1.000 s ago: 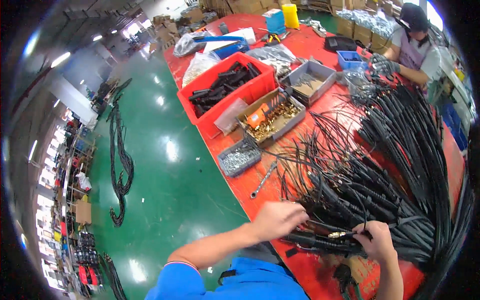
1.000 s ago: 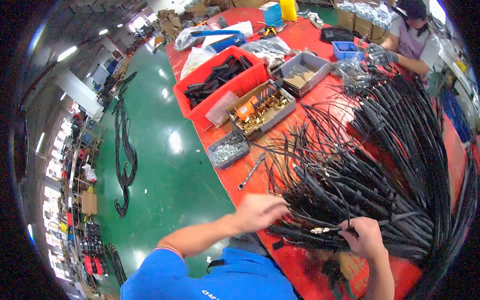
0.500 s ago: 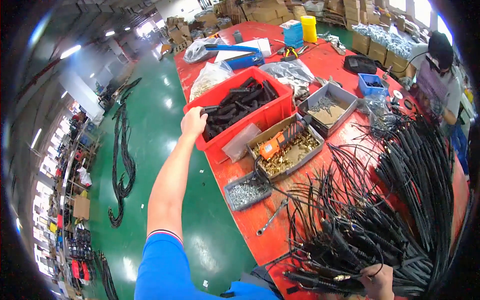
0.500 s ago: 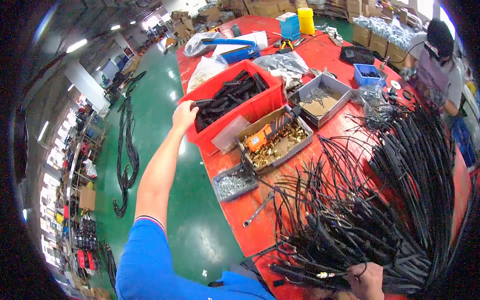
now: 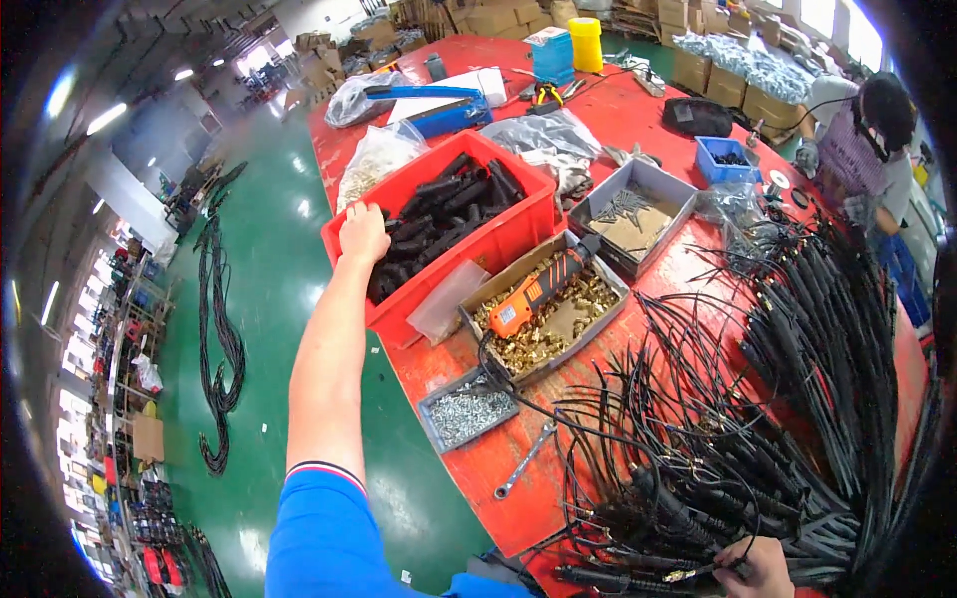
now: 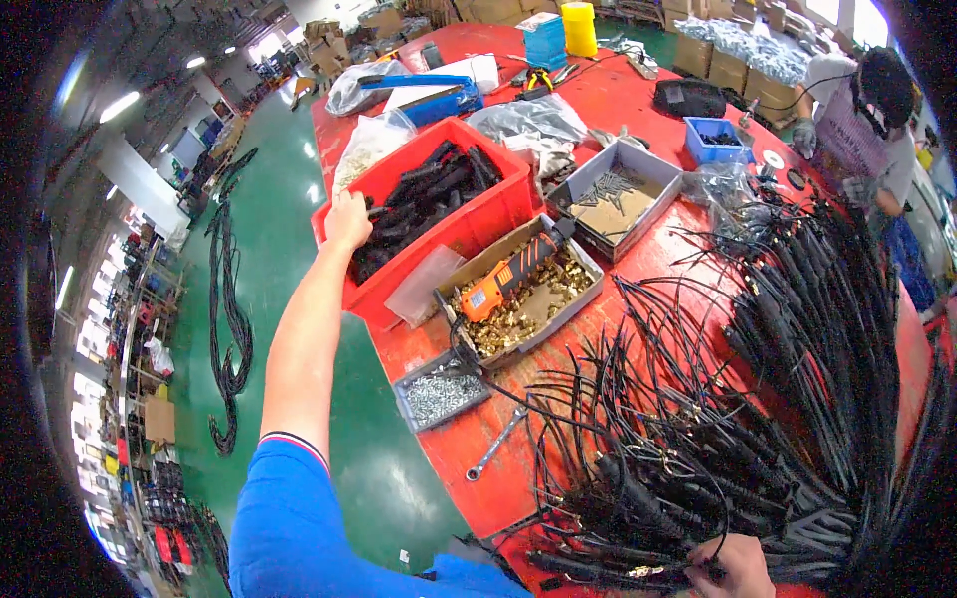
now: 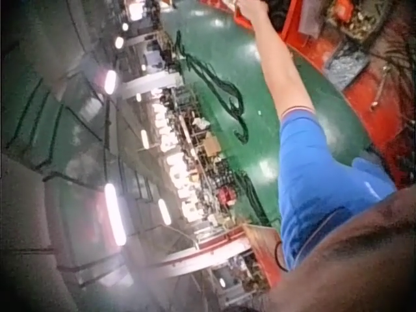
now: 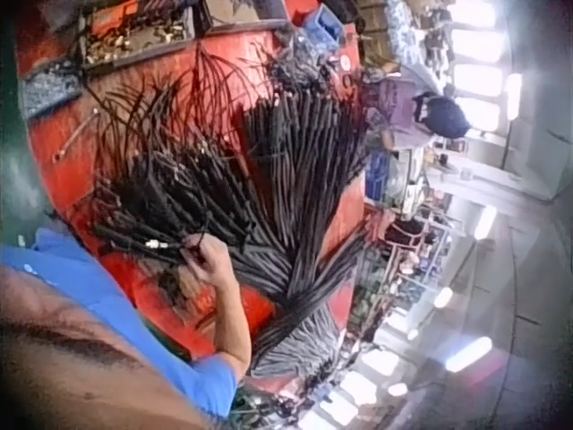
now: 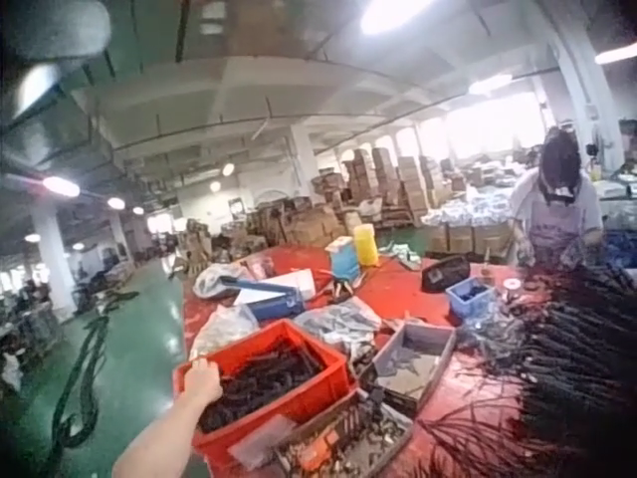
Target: The person assembles electrical cable harnesses by stripping wires from a wire spool with wire strippers and attaching electrical connectors using pliers and an electric screwdriver.
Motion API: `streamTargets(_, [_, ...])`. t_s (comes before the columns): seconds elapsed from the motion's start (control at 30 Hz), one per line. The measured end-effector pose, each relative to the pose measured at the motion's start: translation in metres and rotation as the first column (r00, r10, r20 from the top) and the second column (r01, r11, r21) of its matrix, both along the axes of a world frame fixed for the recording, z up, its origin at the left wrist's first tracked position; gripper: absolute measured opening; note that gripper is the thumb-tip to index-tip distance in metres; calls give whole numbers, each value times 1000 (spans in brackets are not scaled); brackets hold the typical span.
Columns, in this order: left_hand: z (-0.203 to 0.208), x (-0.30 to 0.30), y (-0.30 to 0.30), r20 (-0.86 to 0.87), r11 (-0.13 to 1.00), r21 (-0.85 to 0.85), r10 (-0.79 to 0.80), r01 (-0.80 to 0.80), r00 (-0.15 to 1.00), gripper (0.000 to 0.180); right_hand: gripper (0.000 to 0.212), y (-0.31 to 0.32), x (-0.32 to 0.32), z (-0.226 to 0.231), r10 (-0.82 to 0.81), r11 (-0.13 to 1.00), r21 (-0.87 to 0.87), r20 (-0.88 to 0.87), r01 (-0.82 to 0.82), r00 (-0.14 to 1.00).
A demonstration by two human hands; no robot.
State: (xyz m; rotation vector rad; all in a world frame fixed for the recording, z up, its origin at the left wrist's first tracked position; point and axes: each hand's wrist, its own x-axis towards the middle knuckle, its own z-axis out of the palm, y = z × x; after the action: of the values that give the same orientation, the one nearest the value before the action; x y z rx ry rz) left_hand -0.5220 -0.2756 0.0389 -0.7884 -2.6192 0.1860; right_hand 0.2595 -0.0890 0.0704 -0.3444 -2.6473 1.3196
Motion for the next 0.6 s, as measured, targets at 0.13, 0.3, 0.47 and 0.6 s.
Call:
streamTargets(0.13, [43,66,-8,-80,630,685,-433,365,898,30,24,4,30,-31,13,1000,21,30,-14,999])
streamTargets(0.3, [63,252,-42,331,242,934,-866,-265,375,33,18,0,31,-35,-29,994,105,8,28,1000])
streamTargets(0.47, [21,390,-86,285,263,837,-958,-480,-29,37,14,1,19,-33,1,969,245,2,-1,1000])
streamTargets(0.6, [-2,463,-98,343,379,796,-925,-471,-165,33,13,-7,16,-21,-35,974,224,-16,38,999])
